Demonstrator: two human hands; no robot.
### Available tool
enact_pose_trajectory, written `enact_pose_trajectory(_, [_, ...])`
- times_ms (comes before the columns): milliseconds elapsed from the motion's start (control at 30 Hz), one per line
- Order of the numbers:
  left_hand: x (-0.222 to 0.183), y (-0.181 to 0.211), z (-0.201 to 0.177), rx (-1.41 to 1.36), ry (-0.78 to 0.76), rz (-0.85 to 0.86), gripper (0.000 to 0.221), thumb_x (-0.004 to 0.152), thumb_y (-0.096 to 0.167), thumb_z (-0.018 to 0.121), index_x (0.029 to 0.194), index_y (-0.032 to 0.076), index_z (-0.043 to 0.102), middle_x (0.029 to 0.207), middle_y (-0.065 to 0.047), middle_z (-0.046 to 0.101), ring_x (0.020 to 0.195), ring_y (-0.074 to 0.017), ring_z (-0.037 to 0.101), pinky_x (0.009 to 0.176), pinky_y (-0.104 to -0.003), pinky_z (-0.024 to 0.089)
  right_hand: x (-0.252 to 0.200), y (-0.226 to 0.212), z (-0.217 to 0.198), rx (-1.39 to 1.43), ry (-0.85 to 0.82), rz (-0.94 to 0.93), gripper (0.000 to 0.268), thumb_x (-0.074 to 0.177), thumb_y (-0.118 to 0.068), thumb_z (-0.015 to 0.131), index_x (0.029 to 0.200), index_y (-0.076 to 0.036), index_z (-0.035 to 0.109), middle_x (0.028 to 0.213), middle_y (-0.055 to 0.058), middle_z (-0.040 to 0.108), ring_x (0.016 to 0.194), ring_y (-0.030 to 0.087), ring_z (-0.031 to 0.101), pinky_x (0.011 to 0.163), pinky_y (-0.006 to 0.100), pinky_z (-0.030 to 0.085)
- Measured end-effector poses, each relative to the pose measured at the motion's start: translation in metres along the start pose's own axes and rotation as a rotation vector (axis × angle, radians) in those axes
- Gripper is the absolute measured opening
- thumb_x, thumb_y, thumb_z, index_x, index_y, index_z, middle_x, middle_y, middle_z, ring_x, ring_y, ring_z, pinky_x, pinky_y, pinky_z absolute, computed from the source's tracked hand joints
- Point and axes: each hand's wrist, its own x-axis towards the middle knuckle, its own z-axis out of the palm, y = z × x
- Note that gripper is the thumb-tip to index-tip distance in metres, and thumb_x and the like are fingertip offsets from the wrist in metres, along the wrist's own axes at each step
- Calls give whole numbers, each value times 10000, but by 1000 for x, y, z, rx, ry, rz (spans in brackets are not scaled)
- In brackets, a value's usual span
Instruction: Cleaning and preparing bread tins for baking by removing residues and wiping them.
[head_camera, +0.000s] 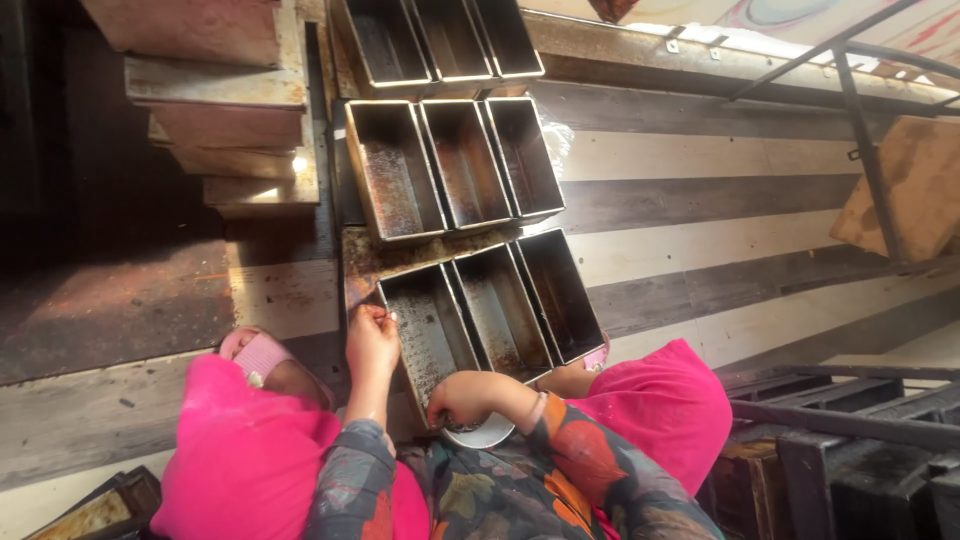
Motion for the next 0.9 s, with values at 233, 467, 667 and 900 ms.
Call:
enact_pose_trajectory(233, [2,-1,-5,37,-62,-11,253,900,226,740,1053,56,634,912,-102,715,843,-313,698,751,-425,542,14,24,-16,883,596,9,360,888,-70,732,1245,-93,686,1148,48,733,982,155,686,869,299,570])
enact_pose_trajectory(467, [4,-9,-5,40,-150,1,521,943,218,688,1444,111,592,935,-99,691,830,-247,671,785,-381,533,156,61,-36,1291,1418,234,320,862,21,790,1131,24,616,1024,66,685,915,148,655,803,272,567])
enact_pose_trajectory(667, [-3,-27,-2,-122,-203,-174,528,946,208,685,1457,118,587,920,-44,669,779,-159,620,739,-323,513,188,64,-32,1283,1312,562,259,793,57,812,980,45,633,883,84,680,769,149,643,679,267,541])
enact_pose_trajectory(900, [7,-17,-7,-211,-217,-182,519,959,129,669,1470,105,582,862,-23,645,734,-118,580,690,-271,477,161,47,-67,2450,1415,348,267,861,152,569,1063,-22,564,898,134,657,844,275,688,729,375,625])
